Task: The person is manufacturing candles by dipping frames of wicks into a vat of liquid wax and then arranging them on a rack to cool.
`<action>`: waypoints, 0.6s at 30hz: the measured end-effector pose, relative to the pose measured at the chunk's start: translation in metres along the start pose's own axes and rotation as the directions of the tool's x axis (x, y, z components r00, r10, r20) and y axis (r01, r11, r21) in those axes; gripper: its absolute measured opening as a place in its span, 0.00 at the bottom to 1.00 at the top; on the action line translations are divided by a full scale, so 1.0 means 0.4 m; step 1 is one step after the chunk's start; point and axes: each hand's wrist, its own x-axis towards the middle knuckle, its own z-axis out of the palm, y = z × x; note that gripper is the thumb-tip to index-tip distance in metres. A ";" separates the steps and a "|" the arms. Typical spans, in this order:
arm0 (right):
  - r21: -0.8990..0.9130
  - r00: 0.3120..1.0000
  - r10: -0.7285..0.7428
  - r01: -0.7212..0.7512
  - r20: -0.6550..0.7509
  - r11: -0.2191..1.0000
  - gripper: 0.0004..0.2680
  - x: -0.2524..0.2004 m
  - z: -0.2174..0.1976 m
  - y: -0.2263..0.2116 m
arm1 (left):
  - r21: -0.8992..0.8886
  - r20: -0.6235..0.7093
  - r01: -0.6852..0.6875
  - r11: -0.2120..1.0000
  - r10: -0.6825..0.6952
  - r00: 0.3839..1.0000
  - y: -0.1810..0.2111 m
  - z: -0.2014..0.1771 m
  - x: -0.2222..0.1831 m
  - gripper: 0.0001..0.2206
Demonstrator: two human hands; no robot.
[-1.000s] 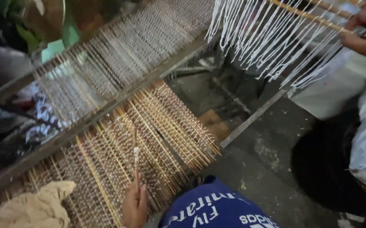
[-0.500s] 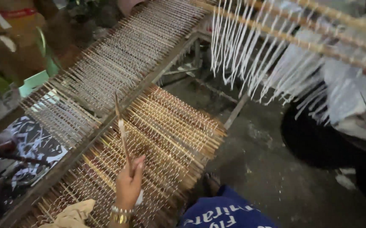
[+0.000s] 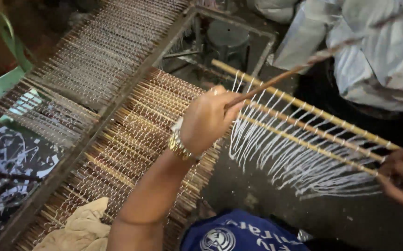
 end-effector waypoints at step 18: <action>-0.049 0.886 0.437 -0.435 0.154 0.899 0.13 -0.880 0.113 -0.235 | 0.210 0.349 -0.216 0.954 0.133 0.928 0.300 0.046 -0.299 0.12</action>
